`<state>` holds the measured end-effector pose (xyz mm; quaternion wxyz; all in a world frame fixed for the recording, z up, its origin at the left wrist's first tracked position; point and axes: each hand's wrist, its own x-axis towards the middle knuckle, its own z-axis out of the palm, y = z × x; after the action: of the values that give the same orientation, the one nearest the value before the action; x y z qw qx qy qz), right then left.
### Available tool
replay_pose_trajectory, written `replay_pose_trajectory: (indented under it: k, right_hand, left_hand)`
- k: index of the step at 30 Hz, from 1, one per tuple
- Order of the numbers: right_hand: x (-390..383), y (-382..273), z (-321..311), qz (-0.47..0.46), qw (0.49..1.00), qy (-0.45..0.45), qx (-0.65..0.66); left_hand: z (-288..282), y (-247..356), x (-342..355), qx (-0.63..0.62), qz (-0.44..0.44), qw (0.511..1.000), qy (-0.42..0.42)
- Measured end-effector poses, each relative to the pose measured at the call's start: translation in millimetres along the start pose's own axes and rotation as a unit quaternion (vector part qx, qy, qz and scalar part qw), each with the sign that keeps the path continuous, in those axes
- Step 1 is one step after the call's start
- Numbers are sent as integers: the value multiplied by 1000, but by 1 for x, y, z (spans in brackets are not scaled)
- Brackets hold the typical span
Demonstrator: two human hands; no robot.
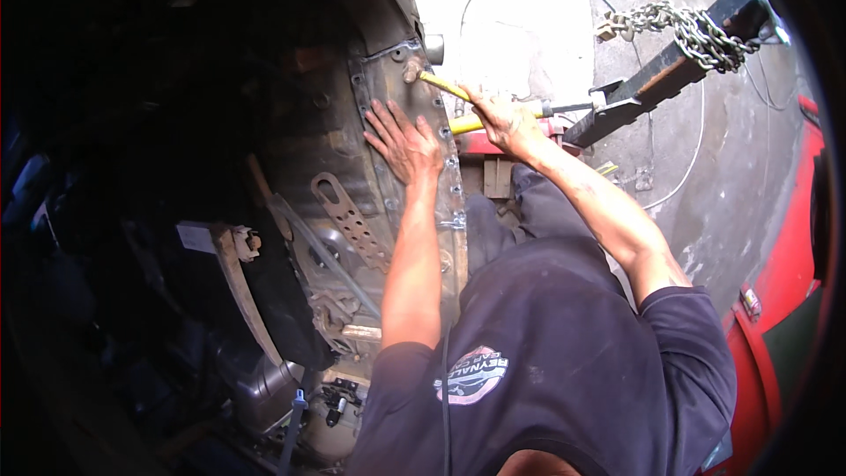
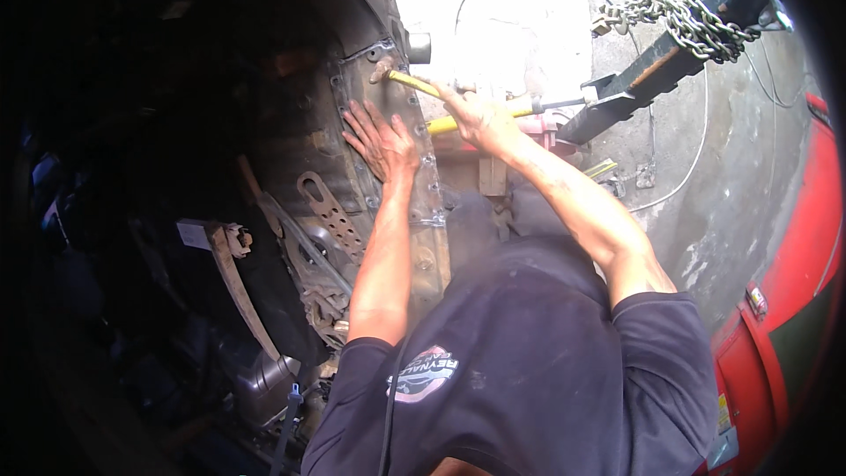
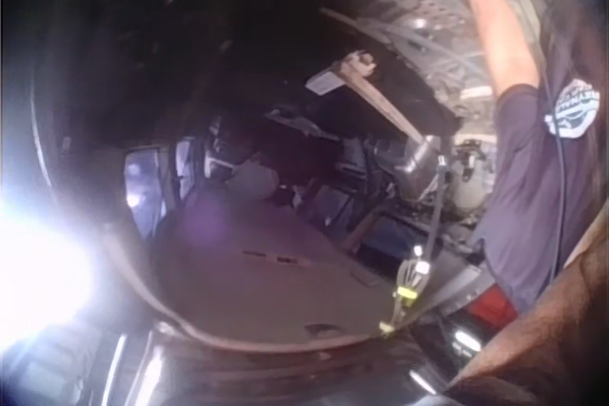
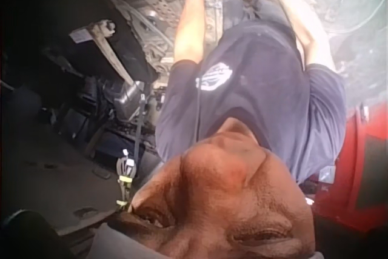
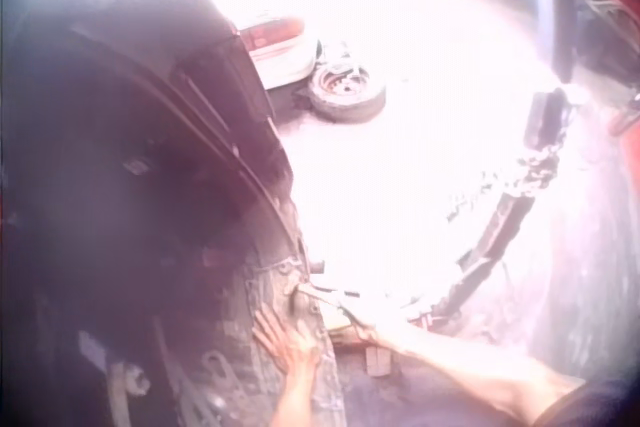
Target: The person uses a hammer and a punch to flatten and shape a metal body panel against a frame, repeatedly striking different points on the metal surface by hand.
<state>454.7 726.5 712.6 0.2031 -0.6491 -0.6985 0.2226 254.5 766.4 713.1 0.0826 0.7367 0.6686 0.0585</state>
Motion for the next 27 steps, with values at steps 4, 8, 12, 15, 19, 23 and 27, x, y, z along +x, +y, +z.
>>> replay_pose_trajectory:
  k: [4, 8, 12, 15, 19, 23, 27]
  right_hand:
    - [12, -2, -5, -37, 997, 63, 25]
    - [7, -22, -40, -17, 1000, 14, -3]
    - [17, 24, 5, -126, 980, 107, -110]
    - [15, -2, -17, -79, 993, 67, -64]
    - [17, 10, -19, 30, 997, 1, 75]
    - [27, 11, -23, -14, 998, 43, 50]
    - [22, -21, -60, -12, 988, 106, 113]
  left_hand:
    - [1, 0, -6, -2, -4, 1000, 2]
    - [0, -1, 0, 9, 0, 1000, 10]
    - [2, 1, 0, 17, 4, 1000, 6]
    - [-2, -2, -2, 9, -7, 1000, 9]
    - [-2, 3, 6, 18, 7, 1000, 25]
    - [3, 1, 3, 11, -1, 1000, 28]
    - [0, -2, -2, 5, -3, 1000, 18]
